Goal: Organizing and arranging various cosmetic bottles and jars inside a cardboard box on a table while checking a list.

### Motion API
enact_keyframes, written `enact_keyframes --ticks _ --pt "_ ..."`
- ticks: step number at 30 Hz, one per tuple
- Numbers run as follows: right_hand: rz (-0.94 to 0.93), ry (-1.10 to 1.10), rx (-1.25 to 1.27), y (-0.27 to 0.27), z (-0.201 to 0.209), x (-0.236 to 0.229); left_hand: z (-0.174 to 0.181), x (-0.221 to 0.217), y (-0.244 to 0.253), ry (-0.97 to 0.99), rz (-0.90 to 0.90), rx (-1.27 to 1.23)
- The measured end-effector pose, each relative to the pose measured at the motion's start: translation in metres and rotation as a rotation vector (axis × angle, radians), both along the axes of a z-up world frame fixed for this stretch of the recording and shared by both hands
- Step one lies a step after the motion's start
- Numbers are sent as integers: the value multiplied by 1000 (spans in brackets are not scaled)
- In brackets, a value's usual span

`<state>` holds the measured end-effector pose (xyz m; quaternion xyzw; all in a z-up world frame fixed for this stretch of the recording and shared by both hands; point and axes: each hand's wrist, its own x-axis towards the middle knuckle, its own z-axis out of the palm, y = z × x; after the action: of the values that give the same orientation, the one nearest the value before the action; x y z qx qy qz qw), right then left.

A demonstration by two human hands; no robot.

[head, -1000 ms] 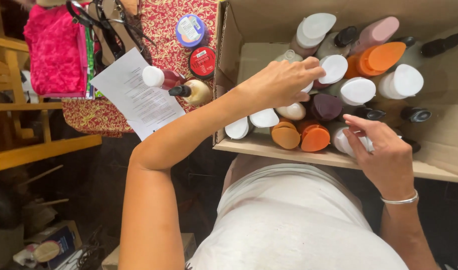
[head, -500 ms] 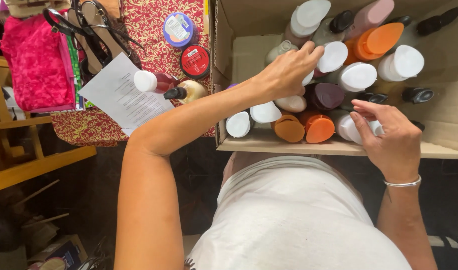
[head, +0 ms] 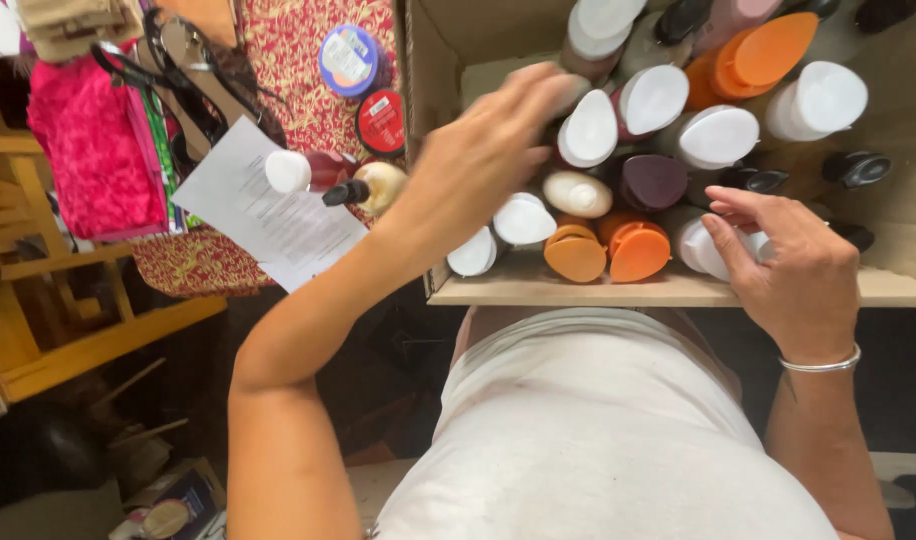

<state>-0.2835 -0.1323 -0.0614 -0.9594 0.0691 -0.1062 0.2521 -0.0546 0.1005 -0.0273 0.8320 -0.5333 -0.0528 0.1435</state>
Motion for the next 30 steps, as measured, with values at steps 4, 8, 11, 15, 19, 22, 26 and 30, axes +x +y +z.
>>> enact_keyframes --ticks 4,8,11,15,19,22,26,30 --pt "-2 9 -35 -3 -3 -1 -8 7 47 -92 82 151" --pt "19 25 -59 -5 -2 0 -22 15 36 -49 86 34" --pt "31 38 -29 -4 1 2 -26 30 -9 176 211 -56" --pt "44 55 -15 -5 1 1 -62 44 -43 279 261 45" --pt "38 36 13 -7 3 4 -100 45 -51 332 191 124" --pt "17 4 43 -6 4 -2 -120 46 -51 271 202 125" --pt "-24 -127 111 -7 6 -3 -115 55 -49 193 245 127" --pt "-108 -188 190 -1 14 -3 -103 56 -29 207 280 97"
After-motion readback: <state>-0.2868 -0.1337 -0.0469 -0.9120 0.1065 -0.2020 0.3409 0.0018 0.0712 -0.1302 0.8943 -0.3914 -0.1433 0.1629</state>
